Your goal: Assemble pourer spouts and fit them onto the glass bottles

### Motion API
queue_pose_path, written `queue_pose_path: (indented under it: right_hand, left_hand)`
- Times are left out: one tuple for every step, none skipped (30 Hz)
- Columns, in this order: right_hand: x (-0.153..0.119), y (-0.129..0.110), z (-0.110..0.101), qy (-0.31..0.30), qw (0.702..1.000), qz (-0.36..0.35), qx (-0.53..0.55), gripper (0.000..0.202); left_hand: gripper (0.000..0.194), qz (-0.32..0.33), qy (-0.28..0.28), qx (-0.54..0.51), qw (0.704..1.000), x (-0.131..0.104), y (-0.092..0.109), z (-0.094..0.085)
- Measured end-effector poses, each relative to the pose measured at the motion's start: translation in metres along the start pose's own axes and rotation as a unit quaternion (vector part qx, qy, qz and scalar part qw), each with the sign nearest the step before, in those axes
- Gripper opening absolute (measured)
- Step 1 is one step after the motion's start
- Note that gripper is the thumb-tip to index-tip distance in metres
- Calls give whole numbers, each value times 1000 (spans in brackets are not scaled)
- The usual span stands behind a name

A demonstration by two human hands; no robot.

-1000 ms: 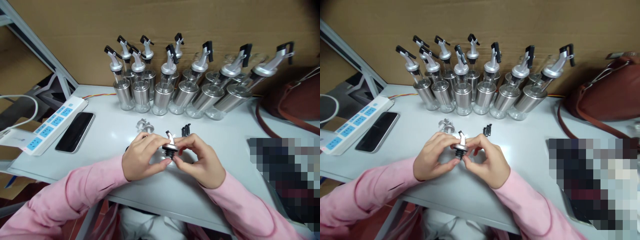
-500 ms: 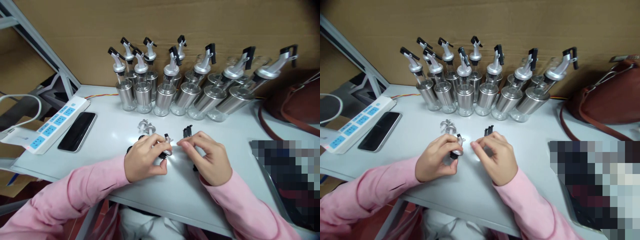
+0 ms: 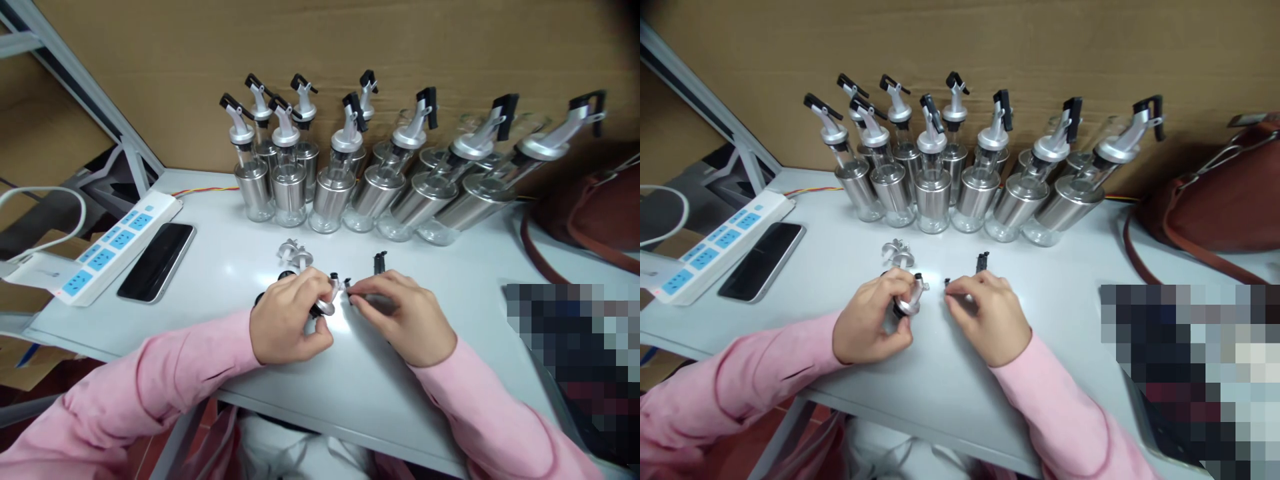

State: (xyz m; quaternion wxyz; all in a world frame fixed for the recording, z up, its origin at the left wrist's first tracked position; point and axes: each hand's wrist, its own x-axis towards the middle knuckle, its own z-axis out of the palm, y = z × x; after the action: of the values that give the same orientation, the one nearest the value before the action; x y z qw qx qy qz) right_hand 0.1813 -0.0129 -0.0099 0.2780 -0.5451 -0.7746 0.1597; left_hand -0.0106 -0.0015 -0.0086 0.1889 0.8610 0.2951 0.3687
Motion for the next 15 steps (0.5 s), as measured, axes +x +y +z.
queue_pose_path:
  right_hand:
    - [0, -1, 0, -18, 1000, -21, 13, 13]
    - [0, -2, 1, -32, 999, -38, 20, 17]
    - [0, -3, 2, -41, 998, -47, 20, 21]
    - [-1, -3, 3, -44, 998, -49, 16, 23]
    - [-1, -3, 4, -45, 998, -41, 9, 25]
    - [-1, -2, 4, -46, 999, -25, 3, 25]
    - [-1, -1, 5, -47, 999, -2, -2, 24]
    - [-1, 1, 6, -49, 998, 24, -8, 22]
    - [0, 2, 6, -51, 997, 50, -13, 19]
    - [0, 4, 7, -53, 996, 72, -20, 16]
    - [0, 4, 7, -56, 994, 89, -27, 13]
    - [0, 5, 6, -59, 993, 100, -34, 9]
    - [0, 4, 6, -63, 992, 107, -40, 7]
    - [1, 4, 5, -67, 991, 111, -41, 5]
    - [1, 3, 5, -72, 990, 114, -40, 4]
  left_hand:
    - [27, 4, -1, -5, 1000, -1, -1, 1]
    - [29, 6, -4, -7, 1000, -1, -1, 1]
    - [30, 6, -6, -9, 1000, -2, -1, 1]
    - [30, 3, -8, -9, 1000, -2, -1, 2]
    - [31, -1, -8, -7, 1000, -3, -1, 2]
    - [32, -4, -8, -6, 1000, -3, -1, 2]
    - [33, -7, -7, -4, 1000, -4, -1, 3]
    - [35, -8, -5, -2, 1000, -4, -1, 3]
    - [37, -9, -2, 1, 1000, -4, -2, 3]
    - [40, -10, 0, 4, 1000, -4, -2, 4]
    - [43, -13, 2, 10, 1000, -5, -2, 4]
    - [46, -15, 4, 16, 1000, -5, -2, 4]
    - [51, -18, 4, 22, 1000, -5, -2, 4]
    - [55, -21, 1, 28, 999, -5, -1, 3]
    - [58, -24, -5, 31, 999, -5, -1, 3]
